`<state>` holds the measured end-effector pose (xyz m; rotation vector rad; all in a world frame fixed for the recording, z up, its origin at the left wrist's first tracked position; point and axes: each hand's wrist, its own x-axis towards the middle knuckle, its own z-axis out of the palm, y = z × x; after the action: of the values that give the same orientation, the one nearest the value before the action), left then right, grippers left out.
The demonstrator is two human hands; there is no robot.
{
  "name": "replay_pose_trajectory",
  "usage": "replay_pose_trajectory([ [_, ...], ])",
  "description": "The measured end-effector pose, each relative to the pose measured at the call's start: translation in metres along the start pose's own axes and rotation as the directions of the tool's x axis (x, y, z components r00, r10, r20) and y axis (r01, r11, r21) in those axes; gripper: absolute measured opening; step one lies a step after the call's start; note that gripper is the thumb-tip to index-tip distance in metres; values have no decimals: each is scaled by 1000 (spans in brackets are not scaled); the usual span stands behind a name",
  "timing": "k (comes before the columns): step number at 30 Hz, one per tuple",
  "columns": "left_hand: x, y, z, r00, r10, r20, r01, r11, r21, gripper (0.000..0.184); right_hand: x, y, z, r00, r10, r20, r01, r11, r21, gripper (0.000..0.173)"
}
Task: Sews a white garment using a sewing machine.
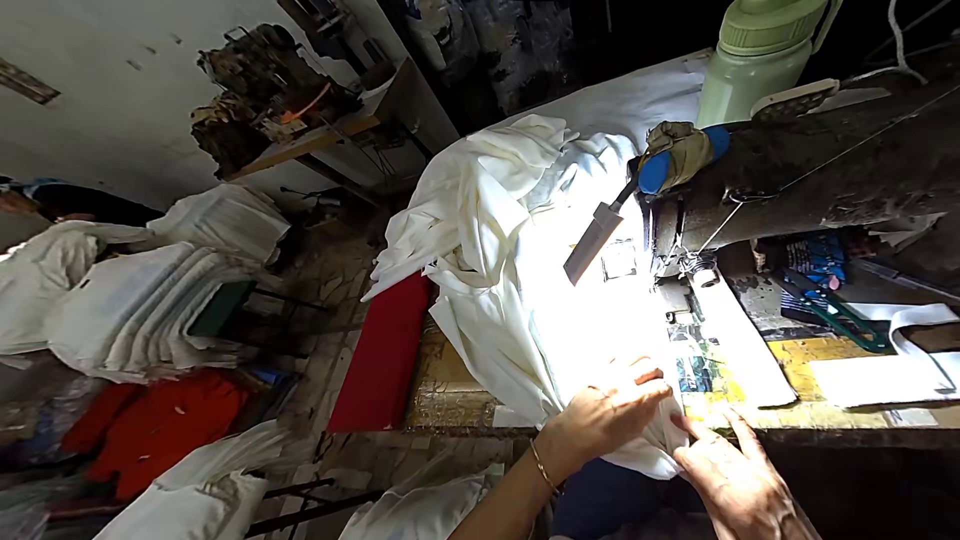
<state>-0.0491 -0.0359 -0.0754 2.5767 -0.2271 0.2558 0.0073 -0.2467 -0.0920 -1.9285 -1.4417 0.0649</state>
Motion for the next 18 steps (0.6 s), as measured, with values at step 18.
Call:
replay_pose_trajectory([
  [18, 25, -48, 3, 999, 20, -48, -11, 983, 185, 29, 8, -7, -10, 987, 46, 155, -39, 998, -47, 15],
])
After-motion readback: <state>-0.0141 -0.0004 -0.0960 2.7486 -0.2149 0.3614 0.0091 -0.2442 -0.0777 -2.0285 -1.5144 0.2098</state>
